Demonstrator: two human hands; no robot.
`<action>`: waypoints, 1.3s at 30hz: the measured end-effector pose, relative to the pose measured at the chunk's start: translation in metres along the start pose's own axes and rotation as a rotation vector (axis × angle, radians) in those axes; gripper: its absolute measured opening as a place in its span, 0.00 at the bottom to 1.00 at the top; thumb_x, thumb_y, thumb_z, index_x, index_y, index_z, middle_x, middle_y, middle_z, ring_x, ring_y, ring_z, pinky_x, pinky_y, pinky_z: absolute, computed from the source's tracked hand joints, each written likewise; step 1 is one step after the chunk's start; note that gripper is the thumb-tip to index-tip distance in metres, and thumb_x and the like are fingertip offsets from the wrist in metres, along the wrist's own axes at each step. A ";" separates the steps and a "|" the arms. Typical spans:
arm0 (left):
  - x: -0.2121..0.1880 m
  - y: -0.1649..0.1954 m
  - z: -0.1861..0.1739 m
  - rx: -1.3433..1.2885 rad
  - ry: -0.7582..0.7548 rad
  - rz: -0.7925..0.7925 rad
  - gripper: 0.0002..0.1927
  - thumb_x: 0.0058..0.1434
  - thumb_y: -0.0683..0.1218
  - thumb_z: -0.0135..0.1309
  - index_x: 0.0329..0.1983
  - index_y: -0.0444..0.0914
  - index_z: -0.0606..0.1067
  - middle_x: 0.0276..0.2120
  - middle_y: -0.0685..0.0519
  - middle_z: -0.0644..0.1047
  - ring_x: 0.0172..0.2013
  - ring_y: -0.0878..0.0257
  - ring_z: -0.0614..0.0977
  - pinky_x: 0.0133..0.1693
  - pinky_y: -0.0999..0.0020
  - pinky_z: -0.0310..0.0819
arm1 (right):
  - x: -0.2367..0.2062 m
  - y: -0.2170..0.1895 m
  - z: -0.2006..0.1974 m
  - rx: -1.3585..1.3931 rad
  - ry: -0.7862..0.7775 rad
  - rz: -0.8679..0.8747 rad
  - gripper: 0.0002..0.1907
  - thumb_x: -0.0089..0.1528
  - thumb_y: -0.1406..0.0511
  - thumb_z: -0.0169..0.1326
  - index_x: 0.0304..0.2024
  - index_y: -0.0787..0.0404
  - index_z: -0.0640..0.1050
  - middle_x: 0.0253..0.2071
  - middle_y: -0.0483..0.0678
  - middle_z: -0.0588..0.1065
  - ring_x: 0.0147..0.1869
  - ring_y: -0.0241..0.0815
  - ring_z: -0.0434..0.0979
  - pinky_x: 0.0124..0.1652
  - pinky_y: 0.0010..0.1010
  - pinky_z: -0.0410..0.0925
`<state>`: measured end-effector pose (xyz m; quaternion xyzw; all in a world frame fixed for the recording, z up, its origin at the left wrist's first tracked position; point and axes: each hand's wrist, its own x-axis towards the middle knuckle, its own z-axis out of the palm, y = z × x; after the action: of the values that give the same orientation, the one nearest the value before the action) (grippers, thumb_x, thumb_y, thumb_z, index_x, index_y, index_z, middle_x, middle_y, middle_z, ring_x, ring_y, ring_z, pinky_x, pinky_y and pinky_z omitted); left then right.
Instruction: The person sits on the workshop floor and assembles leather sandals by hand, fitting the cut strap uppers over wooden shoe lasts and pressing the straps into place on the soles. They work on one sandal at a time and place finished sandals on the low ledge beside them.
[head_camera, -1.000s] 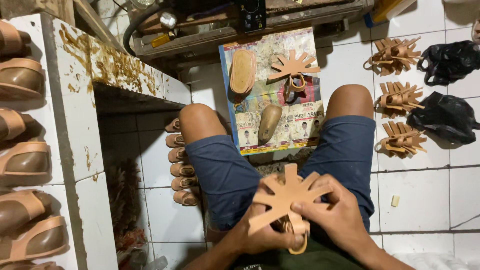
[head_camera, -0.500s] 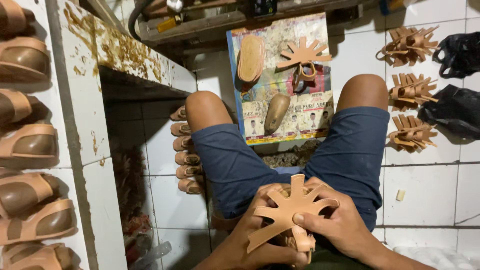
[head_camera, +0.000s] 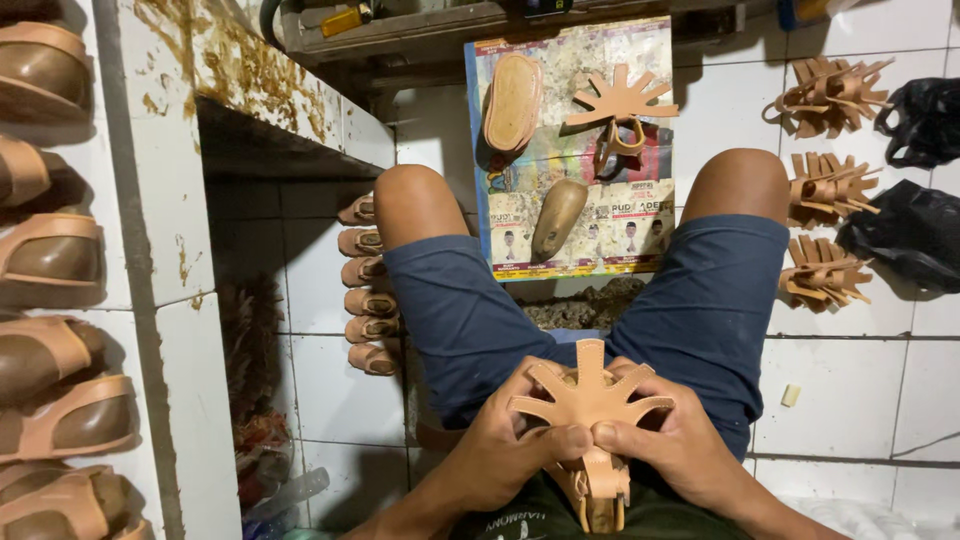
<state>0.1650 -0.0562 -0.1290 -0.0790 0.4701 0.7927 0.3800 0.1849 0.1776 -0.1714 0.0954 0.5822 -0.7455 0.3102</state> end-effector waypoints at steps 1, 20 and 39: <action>0.001 0.000 -0.002 0.013 0.003 0.012 0.27 0.61 0.50 0.65 0.57 0.36 0.67 0.48 0.54 0.73 0.50 0.69 0.74 0.54 0.71 0.71 | 0.001 0.000 -0.001 -0.026 -0.007 -0.017 0.19 0.55 0.65 0.65 0.46 0.71 0.80 0.51 0.50 0.74 0.52 0.38 0.75 0.50 0.31 0.69; -0.001 -0.008 -0.013 0.039 -0.009 -0.015 0.30 0.62 0.54 0.65 0.57 0.35 0.66 0.45 0.52 0.73 0.47 0.68 0.76 0.49 0.70 0.74 | 0.012 -0.027 0.006 -0.077 -0.046 0.159 0.17 0.55 0.65 0.65 0.41 0.73 0.82 0.42 0.46 0.73 0.44 0.34 0.73 0.43 0.28 0.69; -0.005 -0.016 -0.017 0.181 -0.038 0.088 0.27 0.64 0.48 0.65 0.61 0.35 0.67 0.50 0.54 0.74 0.52 0.69 0.75 0.54 0.71 0.73 | 0.009 -0.006 0.000 -0.003 -0.205 -0.155 0.16 0.61 0.63 0.65 0.43 0.71 0.79 0.55 0.51 0.72 0.61 0.41 0.71 0.58 0.33 0.64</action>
<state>0.1753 -0.0679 -0.1474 -0.0085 0.5356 0.7643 0.3591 0.1739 0.1756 -0.1709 -0.0272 0.5542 -0.7721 0.3098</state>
